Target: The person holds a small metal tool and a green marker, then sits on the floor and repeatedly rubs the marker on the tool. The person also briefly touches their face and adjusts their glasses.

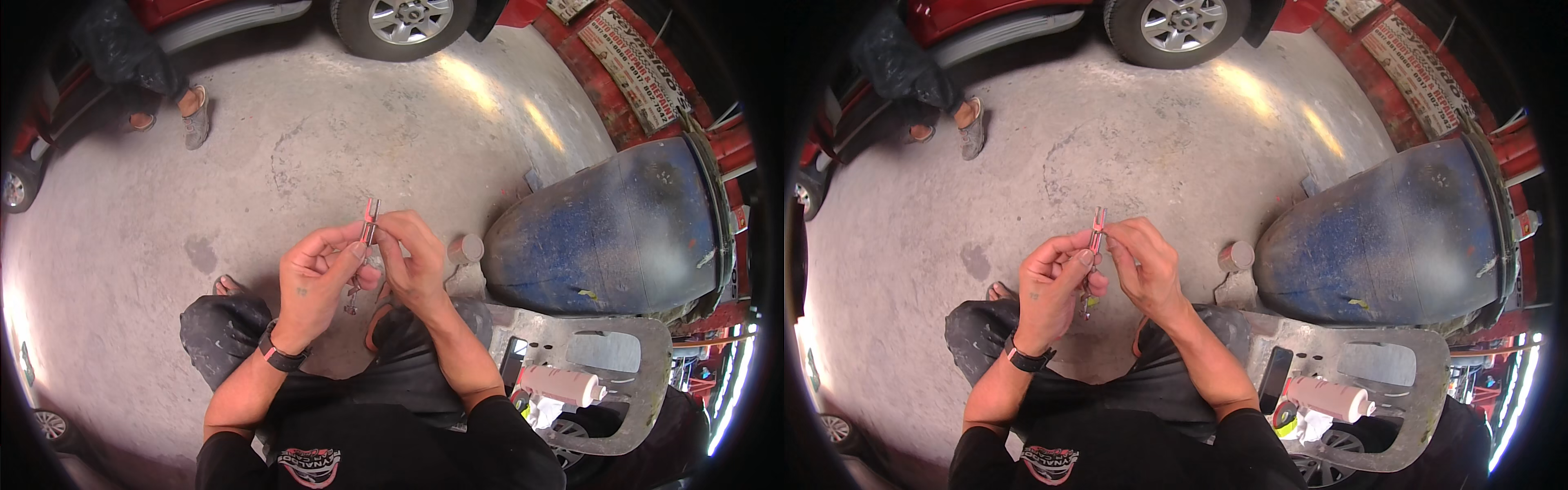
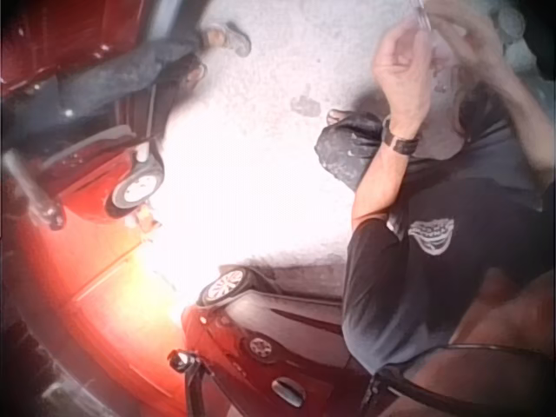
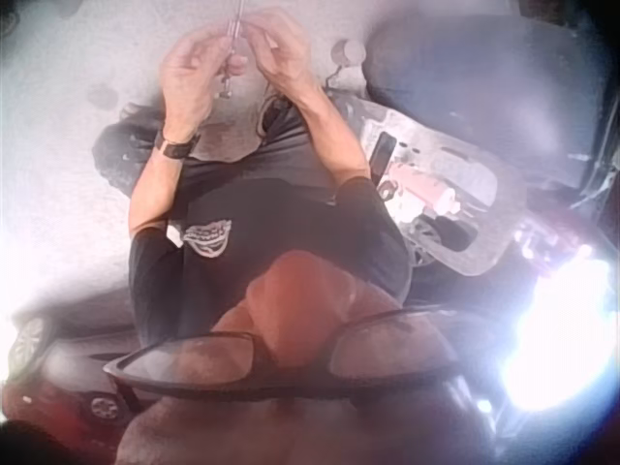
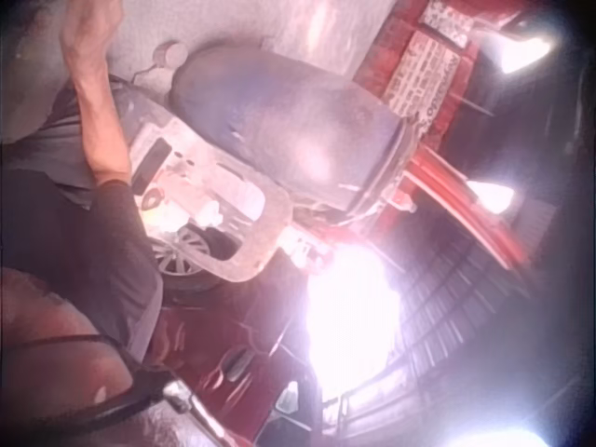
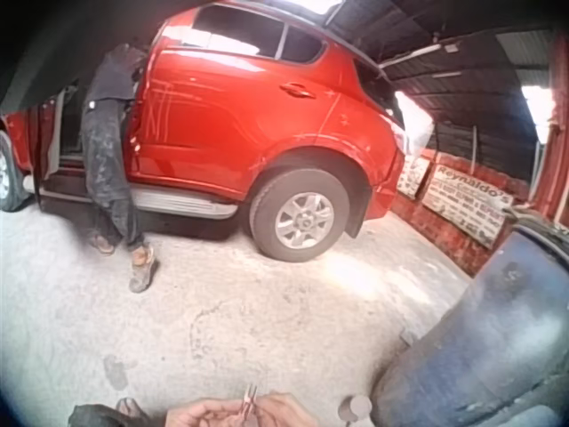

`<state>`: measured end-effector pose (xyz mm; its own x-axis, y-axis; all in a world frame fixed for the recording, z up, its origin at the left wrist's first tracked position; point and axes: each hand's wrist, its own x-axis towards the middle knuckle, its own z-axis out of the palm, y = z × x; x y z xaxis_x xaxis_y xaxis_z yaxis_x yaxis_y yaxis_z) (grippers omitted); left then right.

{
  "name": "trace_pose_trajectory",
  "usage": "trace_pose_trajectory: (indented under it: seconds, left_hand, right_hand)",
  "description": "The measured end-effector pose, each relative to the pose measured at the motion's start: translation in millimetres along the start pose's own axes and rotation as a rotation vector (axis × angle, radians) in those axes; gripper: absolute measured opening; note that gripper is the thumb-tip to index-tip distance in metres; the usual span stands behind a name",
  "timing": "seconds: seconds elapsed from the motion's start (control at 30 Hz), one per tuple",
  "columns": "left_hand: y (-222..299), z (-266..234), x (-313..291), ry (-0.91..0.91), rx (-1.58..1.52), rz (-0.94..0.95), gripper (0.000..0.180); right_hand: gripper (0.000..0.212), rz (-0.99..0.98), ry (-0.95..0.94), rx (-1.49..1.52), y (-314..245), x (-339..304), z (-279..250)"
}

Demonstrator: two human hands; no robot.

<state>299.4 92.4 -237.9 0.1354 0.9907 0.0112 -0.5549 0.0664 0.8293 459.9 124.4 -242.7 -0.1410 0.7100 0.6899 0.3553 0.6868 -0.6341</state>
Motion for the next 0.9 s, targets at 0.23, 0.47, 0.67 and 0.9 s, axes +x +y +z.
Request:
trace_pose_trajectory:
  seconds: [0.23,0.47,0.67,0.9]
  left_hand:
    - [1.7,-4.6,-0.5,-0.042,0.053,-0.020,0.022]
    - [1.0,-3.8,0.4,-0.039,0.071,0.003,0.024]
    - [1.4,2.0,2.6,-0.003,0.172,0.137,0.025]
    - [-4.7,-2.7,4.4,0.048,0.187,0.229,0.027]
  right_hand:
    - [0.013,0.186,-0.222,0.223,7.1,4.8,-18.0]
    - [0.012,0.171,-0.281,0.024,6.6,8.9,-25.9]
    - [0.011,0.258,-0.184,-0.058,17.4,-1.7,-30.0]
    - [0.012,0.725,-0.185,0.337,-5.8,-3.3,-20.8]
